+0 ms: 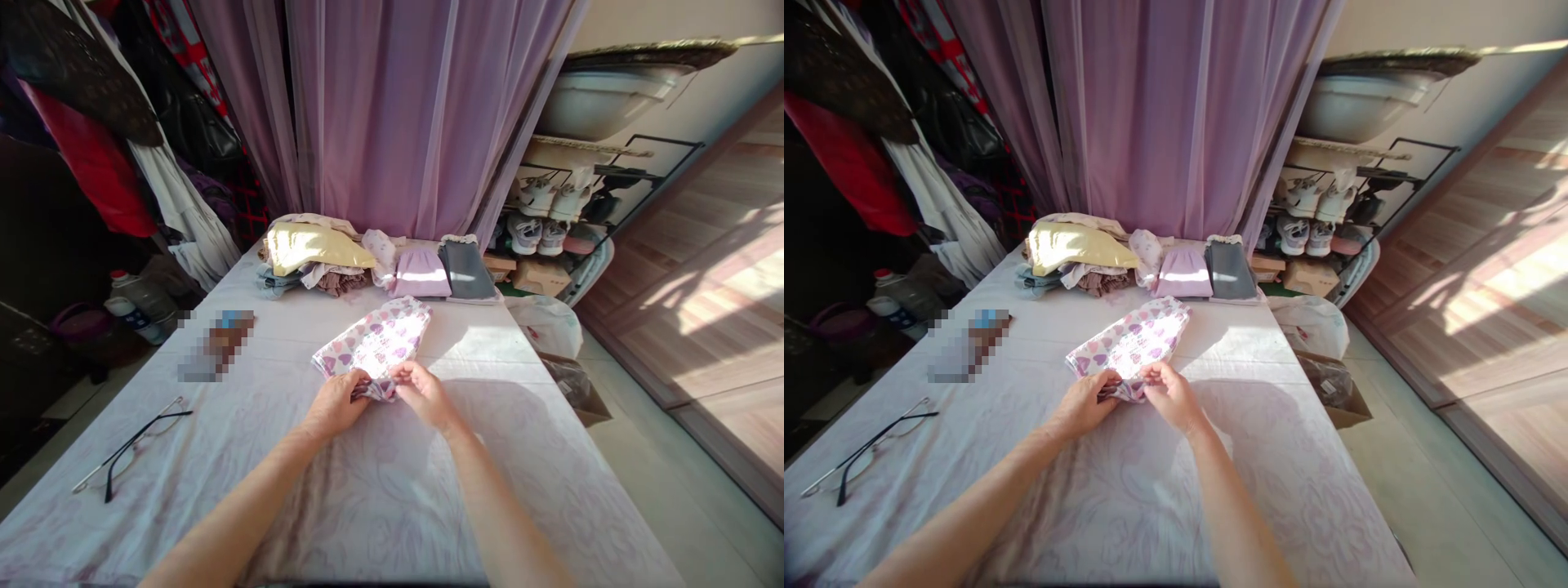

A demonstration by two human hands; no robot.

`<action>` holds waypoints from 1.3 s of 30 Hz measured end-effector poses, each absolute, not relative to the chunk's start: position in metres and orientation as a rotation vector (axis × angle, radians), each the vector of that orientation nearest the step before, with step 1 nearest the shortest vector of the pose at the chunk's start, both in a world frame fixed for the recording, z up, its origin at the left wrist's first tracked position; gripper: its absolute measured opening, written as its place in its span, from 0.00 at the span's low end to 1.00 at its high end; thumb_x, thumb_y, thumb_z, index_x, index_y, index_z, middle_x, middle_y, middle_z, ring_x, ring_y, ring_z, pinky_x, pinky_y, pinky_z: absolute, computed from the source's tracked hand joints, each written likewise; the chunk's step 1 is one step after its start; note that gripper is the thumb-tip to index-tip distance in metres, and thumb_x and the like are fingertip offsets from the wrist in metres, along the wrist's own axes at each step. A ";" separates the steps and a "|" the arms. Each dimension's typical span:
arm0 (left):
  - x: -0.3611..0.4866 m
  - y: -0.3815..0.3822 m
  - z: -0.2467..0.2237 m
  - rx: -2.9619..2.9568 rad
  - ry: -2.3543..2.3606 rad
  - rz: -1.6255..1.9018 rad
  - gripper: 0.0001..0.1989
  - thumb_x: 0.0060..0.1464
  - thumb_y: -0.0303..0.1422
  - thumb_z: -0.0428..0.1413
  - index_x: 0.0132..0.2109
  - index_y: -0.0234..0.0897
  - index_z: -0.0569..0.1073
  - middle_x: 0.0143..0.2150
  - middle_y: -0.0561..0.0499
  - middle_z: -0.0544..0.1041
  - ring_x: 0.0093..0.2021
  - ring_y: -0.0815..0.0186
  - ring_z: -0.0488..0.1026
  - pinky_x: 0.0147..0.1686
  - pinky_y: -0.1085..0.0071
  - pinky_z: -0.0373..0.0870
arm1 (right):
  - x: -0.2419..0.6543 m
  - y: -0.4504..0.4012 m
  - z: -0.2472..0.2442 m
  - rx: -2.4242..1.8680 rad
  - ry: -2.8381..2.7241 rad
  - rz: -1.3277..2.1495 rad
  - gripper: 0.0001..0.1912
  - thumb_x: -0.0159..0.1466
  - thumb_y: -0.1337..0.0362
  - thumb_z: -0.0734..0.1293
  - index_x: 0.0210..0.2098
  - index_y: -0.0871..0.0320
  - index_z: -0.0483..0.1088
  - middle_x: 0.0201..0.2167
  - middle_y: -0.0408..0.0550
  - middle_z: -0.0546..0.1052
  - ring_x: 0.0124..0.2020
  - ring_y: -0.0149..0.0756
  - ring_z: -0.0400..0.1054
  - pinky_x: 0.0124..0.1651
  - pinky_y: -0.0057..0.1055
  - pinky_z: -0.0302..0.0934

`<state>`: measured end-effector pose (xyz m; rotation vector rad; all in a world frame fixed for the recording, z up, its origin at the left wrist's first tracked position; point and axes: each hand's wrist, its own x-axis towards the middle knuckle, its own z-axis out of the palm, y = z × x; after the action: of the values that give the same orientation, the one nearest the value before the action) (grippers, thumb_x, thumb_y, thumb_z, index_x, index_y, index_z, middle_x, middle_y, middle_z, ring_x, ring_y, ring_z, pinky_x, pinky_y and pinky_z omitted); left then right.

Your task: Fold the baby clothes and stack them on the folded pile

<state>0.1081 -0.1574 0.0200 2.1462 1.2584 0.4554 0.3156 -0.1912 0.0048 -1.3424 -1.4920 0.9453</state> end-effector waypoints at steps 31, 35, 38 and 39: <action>0.110 -0.168 0.005 2.284 1.145 0.621 0.08 0.46 0.26 0.56 0.36 0.41 0.74 0.34 0.51 0.79 0.40 0.59 0.74 0.51 0.59 0.64 | 0.312 -0.212 0.015 -2.193 -1.938 0.157 0.12 0.62 0.71 0.61 0.41 0.55 0.72 0.38 0.50 0.77 0.38 0.39 0.70 0.37 0.30 0.56; 0.108 -0.169 0.007 2.327 1.070 0.600 0.09 0.46 0.24 0.55 0.34 0.41 0.73 0.35 0.51 0.79 0.41 0.59 0.73 0.51 0.59 0.63 | 0.316 -0.220 0.011 -2.130 -1.932 0.174 0.12 0.61 0.72 0.60 0.36 0.54 0.74 0.37 0.49 0.76 0.40 0.38 0.69 0.38 0.29 0.57; 0.106 -0.170 0.008 2.344 1.013 0.610 0.09 0.45 0.24 0.55 0.34 0.41 0.73 0.36 0.51 0.80 0.41 0.60 0.73 0.50 0.59 0.63 | 0.321 -0.219 0.015 -2.064 -1.936 0.233 0.10 0.60 0.70 0.61 0.33 0.54 0.75 0.34 0.47 0.76 0.37 0.37 0.69 0.36 0.28 0.56; 0.105 -0.170 0.008 2.350 0.996 0.614 0.09 0.45 0.24 0.55 0.34 0.41 0.73 0.36 0.51 0.80 0.41 0.60 0.72 0.50 0.60 0.63 | 0.324 -0.216 0.018 -2.033 -1.931 0.284 0.09 0.60 0.69 0.62 0.32 0.54 0.75 0.33 0.46 0.77 0.35 0.35 0.69 0.35 0.28 0.56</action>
<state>0.1050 -0.1702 0.0076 2.3498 0.9959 0.6141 0.3239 -0.2163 0.0176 -2.0325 -1.9307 0.2841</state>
